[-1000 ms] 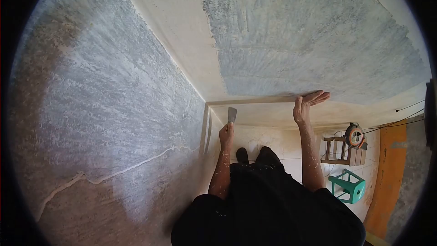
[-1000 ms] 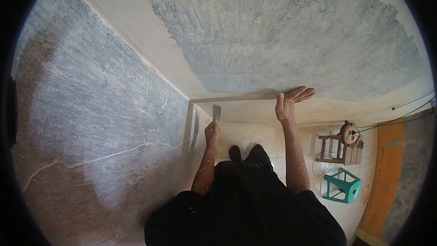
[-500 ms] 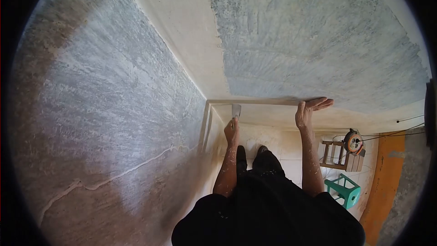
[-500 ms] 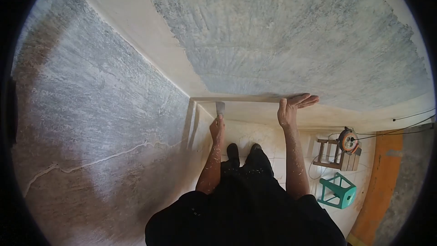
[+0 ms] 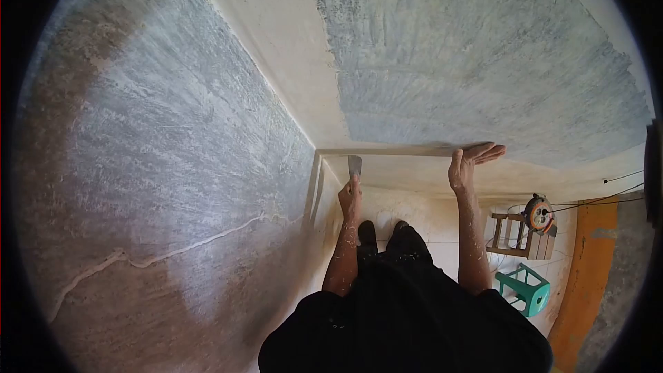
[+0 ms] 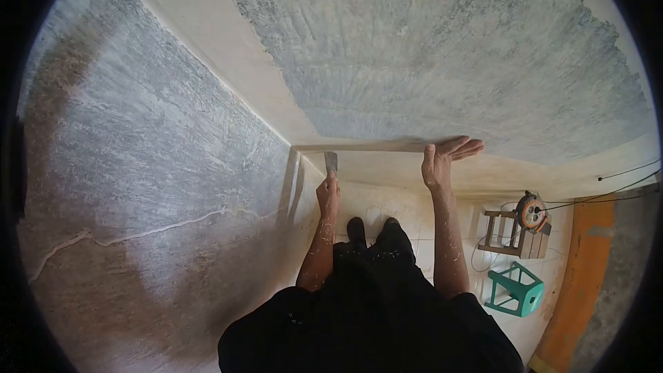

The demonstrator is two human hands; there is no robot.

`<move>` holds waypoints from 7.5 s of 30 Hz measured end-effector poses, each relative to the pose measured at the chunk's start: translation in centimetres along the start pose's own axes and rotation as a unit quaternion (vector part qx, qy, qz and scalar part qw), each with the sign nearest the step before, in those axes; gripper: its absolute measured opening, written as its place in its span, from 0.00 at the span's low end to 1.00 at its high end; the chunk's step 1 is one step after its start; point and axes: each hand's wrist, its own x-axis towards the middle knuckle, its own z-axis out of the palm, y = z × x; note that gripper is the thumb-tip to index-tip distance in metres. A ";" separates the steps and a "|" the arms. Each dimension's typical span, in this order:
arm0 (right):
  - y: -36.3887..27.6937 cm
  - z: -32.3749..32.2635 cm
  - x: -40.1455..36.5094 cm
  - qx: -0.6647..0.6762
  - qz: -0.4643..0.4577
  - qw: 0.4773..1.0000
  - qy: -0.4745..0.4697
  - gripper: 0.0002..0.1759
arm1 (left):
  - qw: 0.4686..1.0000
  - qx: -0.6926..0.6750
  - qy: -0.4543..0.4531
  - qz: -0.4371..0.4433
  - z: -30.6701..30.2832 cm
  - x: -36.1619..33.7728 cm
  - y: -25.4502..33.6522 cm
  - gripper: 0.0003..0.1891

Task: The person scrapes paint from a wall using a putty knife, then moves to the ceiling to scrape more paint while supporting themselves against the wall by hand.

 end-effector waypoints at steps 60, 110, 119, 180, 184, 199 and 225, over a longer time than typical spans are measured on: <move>0.2 0.4 -0.6 -0.006 -0.018 1.000 0.018 0.50 | 1.000 0.020 -0.012 -0.012 -0.4 -0.1 1.5 0.30; 0.9 0.1 -1.2 -0.005 -0.014 1.000 0.008 0.49 | 0.999 0.035 -0.019 0.017 -0.4 0.0 3.2 0.32; 0.4 0.1 -0.3 0.011 -0.005 1.000 0.008 0.50 | 0.996 0.067 0.031 0.045 -0.1 -0.3 1.1 0.32; 0.5 0.4 -0.2 0.013 -0.030 0.999 0.021 0.49 | 0.953 0.268 0.097 0.103 0.9 1.1 -2.0 0.10; 0.4 0.2 -0.6 0.008 -0.025 1.000 0.018 0.50 | 0.945 0.299 0.100 0.089 0.8 0.9 -2.8 0.10; 0.4 0.6 0.2 0.010 -0.017 0.999 0.026 0.49 | 0.935 0.305 0.079 0.162 1.6 0.8 -1.9 0.10; -0.3 0.6 -1.0 0.006 -0.041 0.998 0.036 0.49 | 0.929 0.322 0.071 0.166 1.1 2.0 -2.6 0.08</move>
